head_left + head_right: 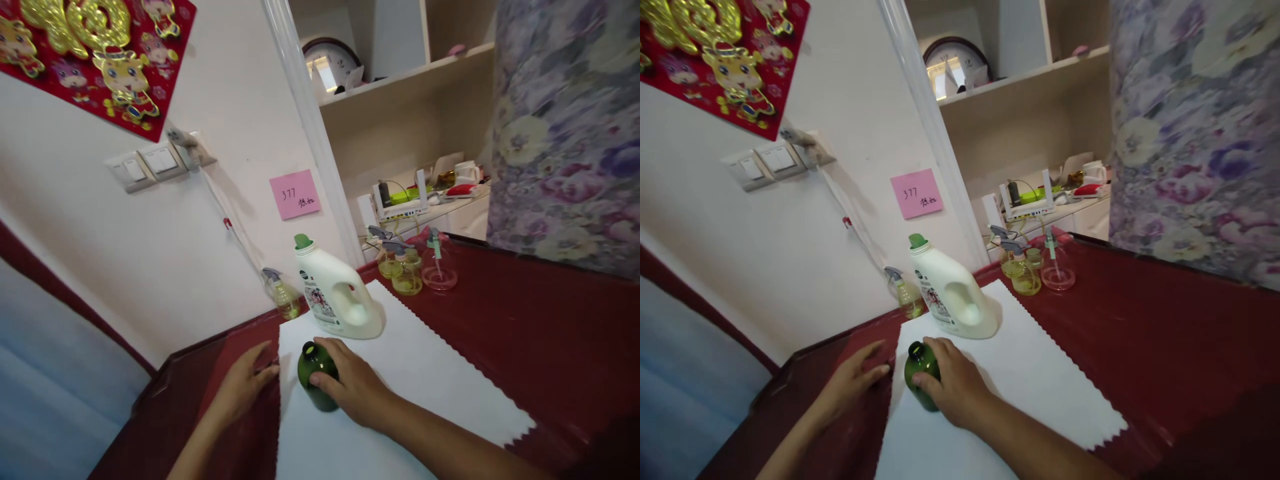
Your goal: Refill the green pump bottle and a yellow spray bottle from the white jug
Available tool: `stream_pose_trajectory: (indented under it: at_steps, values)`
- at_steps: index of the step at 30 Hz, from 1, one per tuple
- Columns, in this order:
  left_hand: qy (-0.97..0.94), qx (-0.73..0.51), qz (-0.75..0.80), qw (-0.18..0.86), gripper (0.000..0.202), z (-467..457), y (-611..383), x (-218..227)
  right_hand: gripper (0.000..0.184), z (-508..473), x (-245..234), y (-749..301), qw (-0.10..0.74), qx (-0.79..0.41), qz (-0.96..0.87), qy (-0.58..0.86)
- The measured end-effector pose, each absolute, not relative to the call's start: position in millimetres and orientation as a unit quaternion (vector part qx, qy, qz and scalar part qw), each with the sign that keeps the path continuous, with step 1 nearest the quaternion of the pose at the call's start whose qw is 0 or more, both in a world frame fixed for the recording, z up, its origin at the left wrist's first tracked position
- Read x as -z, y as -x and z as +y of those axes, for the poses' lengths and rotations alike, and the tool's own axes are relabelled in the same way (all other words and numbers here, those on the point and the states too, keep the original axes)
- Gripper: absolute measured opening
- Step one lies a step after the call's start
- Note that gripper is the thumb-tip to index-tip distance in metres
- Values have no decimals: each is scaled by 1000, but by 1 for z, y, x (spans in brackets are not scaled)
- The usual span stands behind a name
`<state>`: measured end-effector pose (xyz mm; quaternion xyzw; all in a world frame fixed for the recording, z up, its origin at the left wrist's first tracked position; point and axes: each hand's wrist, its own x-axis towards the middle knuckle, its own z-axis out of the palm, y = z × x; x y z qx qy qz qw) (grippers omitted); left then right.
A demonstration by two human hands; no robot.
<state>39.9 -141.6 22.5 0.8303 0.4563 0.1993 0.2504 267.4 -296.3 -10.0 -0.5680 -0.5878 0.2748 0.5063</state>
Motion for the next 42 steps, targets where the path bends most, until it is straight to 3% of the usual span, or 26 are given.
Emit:
stream_pose_trajectory:
  at_steps: [3,9,11,14,17,19,24,34,42]
  values:
    - [-814,-205,514,176,68,-124,-16,-14,61,-297,8,-269,502,-279,-586,572]
    - [-808,-236,513,165,31,-130,-13,5,63,-297,8,-270,498,-274,-591,572]
    - [-792,-277,516,174,33,-134,-18,-5,63,-297,8,-270,497,-272,-594,572]
    - [-756,-356,513,197,52,-147,-32,-34,64,-297,8,-271,497,-272,-594,571]
    - [-714,-451,468,260,55,-175,-60,-71,63,-298,6,-271,496,-273,-594,571]
    - [-622,-563,363,407,44,-199,-84,-93,63,-298,6,-271,496,-274,-594,571]
    - [-544,-639,243,487,27,-237,-135,-117,65,-298,7,-271,498,-268,-592,574]
    - [-506,-612,204,573,33,-218,-159,-70,65,-295,9,-272,500,-263,-599,567]
    - [-562,-502,325,572,49,-220,-143,-9,65,-296,6,-273,505,-259,-606,557]
